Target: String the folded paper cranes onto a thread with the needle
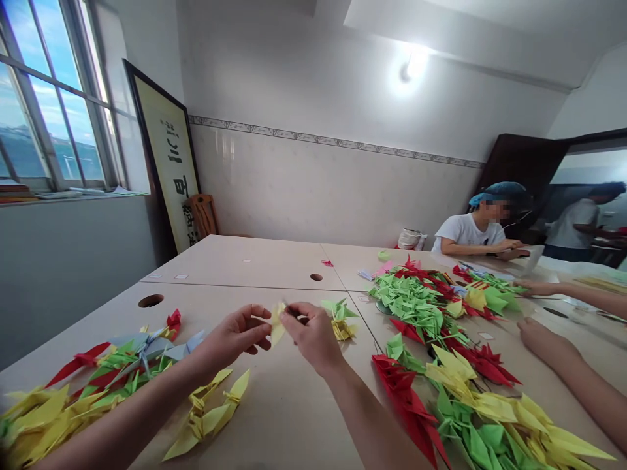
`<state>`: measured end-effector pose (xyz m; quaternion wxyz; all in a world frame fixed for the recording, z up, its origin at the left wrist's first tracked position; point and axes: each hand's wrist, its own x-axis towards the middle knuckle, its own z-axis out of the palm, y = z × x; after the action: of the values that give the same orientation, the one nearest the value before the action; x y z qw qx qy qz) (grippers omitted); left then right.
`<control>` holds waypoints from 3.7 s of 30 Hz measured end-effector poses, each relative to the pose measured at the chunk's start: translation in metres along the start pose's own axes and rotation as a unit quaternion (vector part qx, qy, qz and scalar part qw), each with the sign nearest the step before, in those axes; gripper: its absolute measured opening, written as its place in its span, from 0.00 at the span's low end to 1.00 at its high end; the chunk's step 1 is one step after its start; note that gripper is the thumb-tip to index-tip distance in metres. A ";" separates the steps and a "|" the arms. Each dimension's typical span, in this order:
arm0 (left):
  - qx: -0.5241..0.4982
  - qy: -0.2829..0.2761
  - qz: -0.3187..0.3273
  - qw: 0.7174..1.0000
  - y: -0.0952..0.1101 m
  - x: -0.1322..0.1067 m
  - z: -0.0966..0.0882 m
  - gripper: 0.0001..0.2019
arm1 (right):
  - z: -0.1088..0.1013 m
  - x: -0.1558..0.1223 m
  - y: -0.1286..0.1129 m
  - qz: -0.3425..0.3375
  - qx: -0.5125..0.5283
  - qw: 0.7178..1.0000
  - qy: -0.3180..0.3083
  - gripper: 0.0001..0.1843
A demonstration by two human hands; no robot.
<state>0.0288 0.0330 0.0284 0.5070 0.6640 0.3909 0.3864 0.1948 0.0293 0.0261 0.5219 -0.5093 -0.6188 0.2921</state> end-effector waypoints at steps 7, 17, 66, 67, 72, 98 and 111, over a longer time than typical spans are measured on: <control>0.413 -0.142 -0.003 0.900 -0.015 -0.011 -0.020 0.18 | -0.046 0.036 0.067 0.046 -0.081 0.980 0.176 0.18; 0.439 -0.138 -0.010 0.888 -0.031 -0.007 -0.019 0.20 | -0.057 0.040 0.062 0.038 -0.066 0.977 0.199 0.23; -0.522 0.063 -0.026 0.850 0.040 -0.014 -0.007 0.16 | -0.008 -0.030 -0.047 -0.067 -0.046 0.992 -0.095 0.17; -0.519 0.056 -0.024 0.852 0.040 -0.015 -0.007 0.15 | -0.008 -0.029 -0.047 -0.062 -0.035 0.993 -0.097 0.17; -0.488 0.019 -0.022 0.872 0.040 -0.017 -0.003 0.13 | -0.008 -0.031 -0.050 -0.065 -0.041 0.992 -0.105 0.17; -0.333 0.000 -0.051 0.942 0.018 -0.009 0.003 0.16 | -0.004 -0.010 -0.023 0.075 0.188 0.974 -0.100 0.13; 0.494 -0.166 -0.080 0.849 -0.010 -0.011 -0.047 0.22 | -0.044 0.033 0.063 0.112 0.073 0.969 0.207 0.14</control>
<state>-0.0197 0.0421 0.0257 0.1985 0.8475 0.4921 -0.0164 0.2586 0.0725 -0.0057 0.6381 -0.5852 -0.4134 0.2818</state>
